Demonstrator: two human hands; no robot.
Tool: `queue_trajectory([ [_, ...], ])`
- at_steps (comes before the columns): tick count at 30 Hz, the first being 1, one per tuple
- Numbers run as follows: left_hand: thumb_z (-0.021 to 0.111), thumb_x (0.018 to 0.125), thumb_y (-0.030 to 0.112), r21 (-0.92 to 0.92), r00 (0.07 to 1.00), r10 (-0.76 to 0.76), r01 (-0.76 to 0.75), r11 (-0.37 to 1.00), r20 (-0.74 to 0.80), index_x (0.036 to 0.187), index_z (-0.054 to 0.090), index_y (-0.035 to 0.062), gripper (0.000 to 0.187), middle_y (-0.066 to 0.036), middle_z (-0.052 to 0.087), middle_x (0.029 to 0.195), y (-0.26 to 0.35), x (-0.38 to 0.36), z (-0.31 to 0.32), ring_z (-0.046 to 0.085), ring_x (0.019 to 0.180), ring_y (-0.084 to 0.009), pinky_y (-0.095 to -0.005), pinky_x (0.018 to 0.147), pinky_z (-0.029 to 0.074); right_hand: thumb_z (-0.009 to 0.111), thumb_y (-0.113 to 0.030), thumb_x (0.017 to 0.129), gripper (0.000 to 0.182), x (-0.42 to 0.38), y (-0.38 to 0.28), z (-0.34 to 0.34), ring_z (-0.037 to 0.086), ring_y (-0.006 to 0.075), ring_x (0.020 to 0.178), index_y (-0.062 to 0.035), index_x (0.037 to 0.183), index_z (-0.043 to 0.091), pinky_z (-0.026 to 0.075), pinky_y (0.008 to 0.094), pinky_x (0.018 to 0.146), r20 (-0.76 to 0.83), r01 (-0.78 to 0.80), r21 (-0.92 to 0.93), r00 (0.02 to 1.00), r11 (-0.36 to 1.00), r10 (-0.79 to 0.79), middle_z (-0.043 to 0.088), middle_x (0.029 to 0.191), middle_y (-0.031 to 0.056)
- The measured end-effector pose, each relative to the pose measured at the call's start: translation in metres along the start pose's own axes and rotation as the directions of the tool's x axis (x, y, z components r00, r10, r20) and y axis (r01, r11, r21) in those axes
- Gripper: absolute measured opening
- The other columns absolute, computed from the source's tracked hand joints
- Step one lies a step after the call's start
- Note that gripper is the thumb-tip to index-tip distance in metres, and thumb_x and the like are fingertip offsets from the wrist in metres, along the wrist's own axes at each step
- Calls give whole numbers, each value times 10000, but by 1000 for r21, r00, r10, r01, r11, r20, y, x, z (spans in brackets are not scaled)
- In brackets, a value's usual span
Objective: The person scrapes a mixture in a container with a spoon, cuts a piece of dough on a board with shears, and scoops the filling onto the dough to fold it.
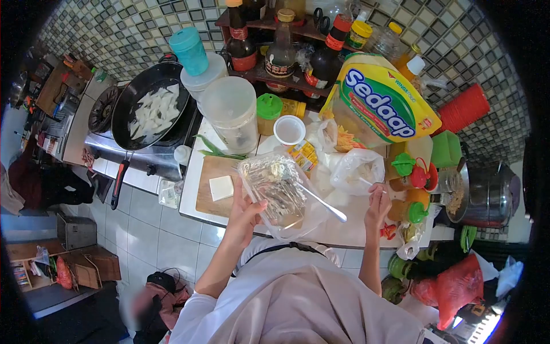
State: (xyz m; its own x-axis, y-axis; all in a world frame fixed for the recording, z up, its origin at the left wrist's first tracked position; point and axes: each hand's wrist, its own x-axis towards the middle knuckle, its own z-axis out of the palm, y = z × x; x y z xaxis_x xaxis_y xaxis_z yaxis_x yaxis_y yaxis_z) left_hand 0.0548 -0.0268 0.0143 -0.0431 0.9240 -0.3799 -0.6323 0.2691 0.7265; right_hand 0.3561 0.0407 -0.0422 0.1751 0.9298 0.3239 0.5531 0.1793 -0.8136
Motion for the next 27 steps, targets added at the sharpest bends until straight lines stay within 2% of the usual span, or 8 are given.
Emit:
queue_trajectory([
  [3,591,721,74,4,1000,13,-13,1000,-4,1369,-57,189,923,-165,397,1219,-1,0,-1,509,1009,-227,-345,639,541,376,-207,928,251,2,-2,-9,337,19,545,-45,769,483,256,171,474,-101,-18,212,994,977,40,432,666,-9],
  [6,593,724,79,-16,1000,12,-12,1000,-2,1366,-75,188,933,-162,400,1211,0,0,2,515,1002,-232,-347,619,544,375,-189,924,249,8,-18,-26,398,74,571,-27,777,493,318,199,507,-85,-14,132,996,991,26,460,689,25],
  [8,589,727,80,-7,1000,18,-17,1000,14,1364,-67,184,920,-155,405,1204,0,1,2,514,1009,-233,-343,609,548,429,-62,843,125,16,-41,-34,521,266,661,5,804,527,417,307,625,144,271,-121,957,955,-253,523,726,132],
  [11,587,729,80,-8,1000,-1,2,1000,17,1362,-45,181,900,-149,406,1204,2,0,5,518,1007,-232,-345,607,550,440,-26,816,105,17,-48,-39,553,317,728,5,817,540,438,335,671,262,344,-221,922,913,-284,554,777,159],
  [14,585,729,78,-9,1000,8,-8,1000,15,1360,-16,179,878,-147,409,1203,1,0,7,522,1003,-233,-345,601,552,450,-4,794,102,15,-46,-40,559,336,779,-3,820,548,445,351,701,224,316,-196,936,928,-272,567,817,169],
  [21,587,727,77,-11,1000,-5,5,1000,9,1357,2,184,866,-141,416,1201,0,-1,6,523,1002,-229,-341,621,551,463,-10,811,127,13,-21,-37,552,245,709,-12,884,568,428,296,633,142,181,-107,976,978,-165,577,797,100],
  [23,589,725,80,-11,1000,3,-3,1000,-2,1357,5,184,866,-140,417,1202,0,-1,7,522,1007,-224,-333,630,550,510,-58,809,230,13,-9,-36,505,188,763,-27,1035,541,396,268,636,142,-165,-25,976,986,167,545,918,60],
  [27,589,723,83,-7,1000,0,0,1000,1,1356,6,183,867,-138,418,1203,2,-2,7,522,1011,-222,-328,632,550,581,-115,772,412,10,-22,-35,439,169,821,-25,1157,464,373,260,663,-79,9,-59,997,998,-14,465,1035,53],
])
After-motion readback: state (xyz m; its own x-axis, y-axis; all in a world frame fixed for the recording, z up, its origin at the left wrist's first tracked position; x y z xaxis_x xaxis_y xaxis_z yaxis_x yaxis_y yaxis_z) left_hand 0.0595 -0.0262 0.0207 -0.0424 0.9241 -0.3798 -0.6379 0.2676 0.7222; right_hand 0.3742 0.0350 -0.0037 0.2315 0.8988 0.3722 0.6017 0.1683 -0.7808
